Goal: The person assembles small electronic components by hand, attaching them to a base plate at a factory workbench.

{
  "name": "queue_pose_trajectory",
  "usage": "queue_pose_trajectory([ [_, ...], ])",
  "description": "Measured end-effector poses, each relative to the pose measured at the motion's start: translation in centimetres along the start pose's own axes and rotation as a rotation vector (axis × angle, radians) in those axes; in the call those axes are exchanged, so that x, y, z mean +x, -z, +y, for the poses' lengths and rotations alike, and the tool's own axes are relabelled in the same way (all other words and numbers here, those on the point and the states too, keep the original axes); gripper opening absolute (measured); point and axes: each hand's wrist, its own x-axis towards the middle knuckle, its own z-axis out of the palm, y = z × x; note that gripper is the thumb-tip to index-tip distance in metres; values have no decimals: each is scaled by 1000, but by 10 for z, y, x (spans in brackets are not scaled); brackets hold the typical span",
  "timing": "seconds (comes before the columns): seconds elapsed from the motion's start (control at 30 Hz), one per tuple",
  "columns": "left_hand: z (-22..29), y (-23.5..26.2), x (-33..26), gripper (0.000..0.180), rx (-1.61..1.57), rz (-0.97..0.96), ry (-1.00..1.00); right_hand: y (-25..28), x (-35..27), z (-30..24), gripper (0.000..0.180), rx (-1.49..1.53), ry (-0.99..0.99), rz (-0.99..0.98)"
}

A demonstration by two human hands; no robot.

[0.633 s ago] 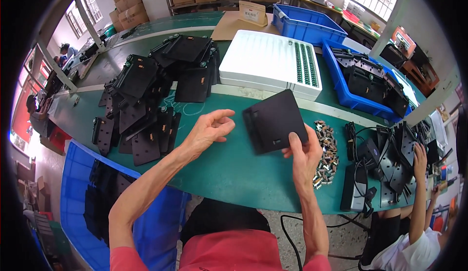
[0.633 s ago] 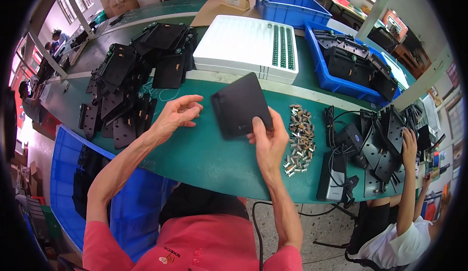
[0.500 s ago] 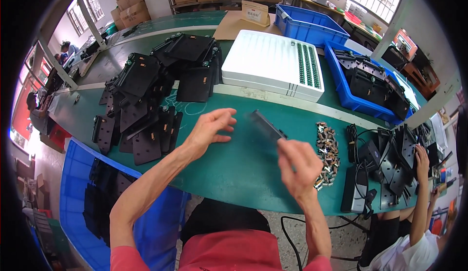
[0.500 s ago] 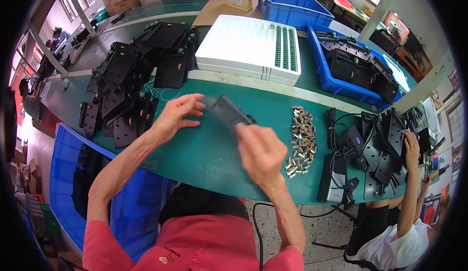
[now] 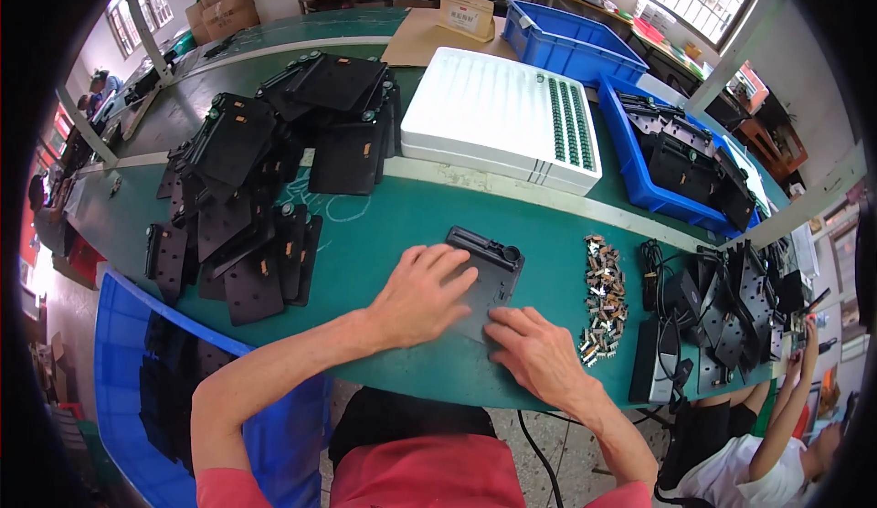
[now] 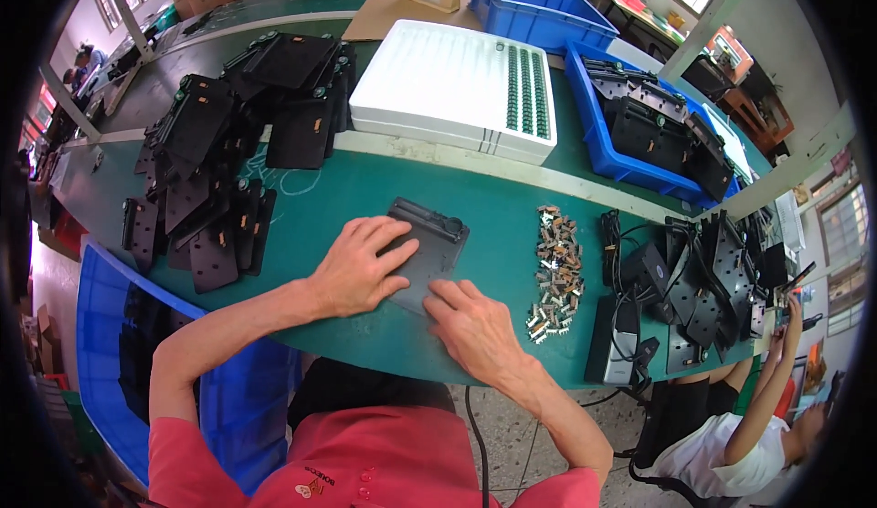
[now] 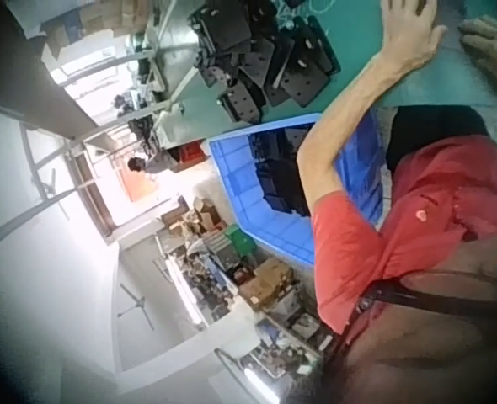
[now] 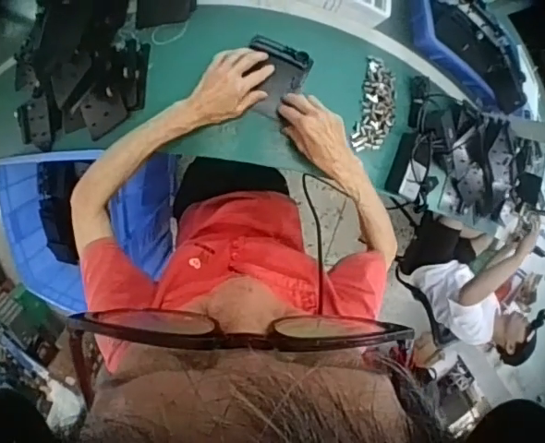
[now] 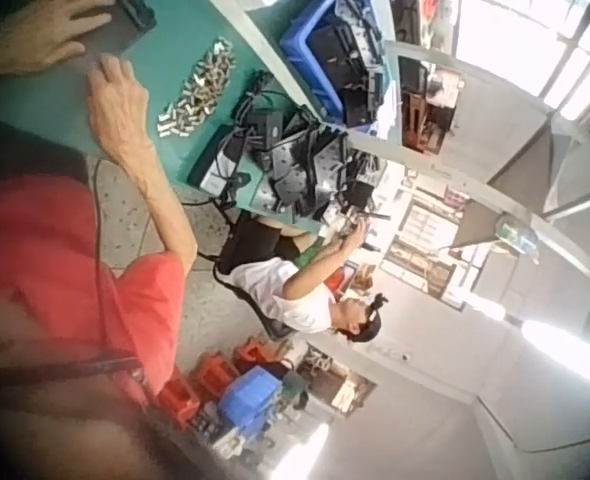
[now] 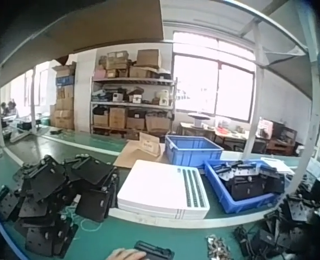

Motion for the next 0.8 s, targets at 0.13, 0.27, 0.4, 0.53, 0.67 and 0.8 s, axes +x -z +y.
queue_pose_trajectory([
  [0.13,5,-9,-4,55,73,40,22,42,43,17,34,-60,-95,-95],
  [0.27,8,-4,-2,56,73,25,31,61,133,99,14,-115,-125,542],
  [0.4,9,-4,4,56,25,18,24,81,206,209,17,-26,-387,675],
  [0.53,5,1,3,58,7,-36,60,60,254,273,17,-57,-438,618],
  [0.67,4,4,2,59,-26,-82,84,50,290,310,18,-152,-444,553],
  [0.8,3,3,2,60,-52,-125,107,45,321,330,17,-276,-399,467],
])
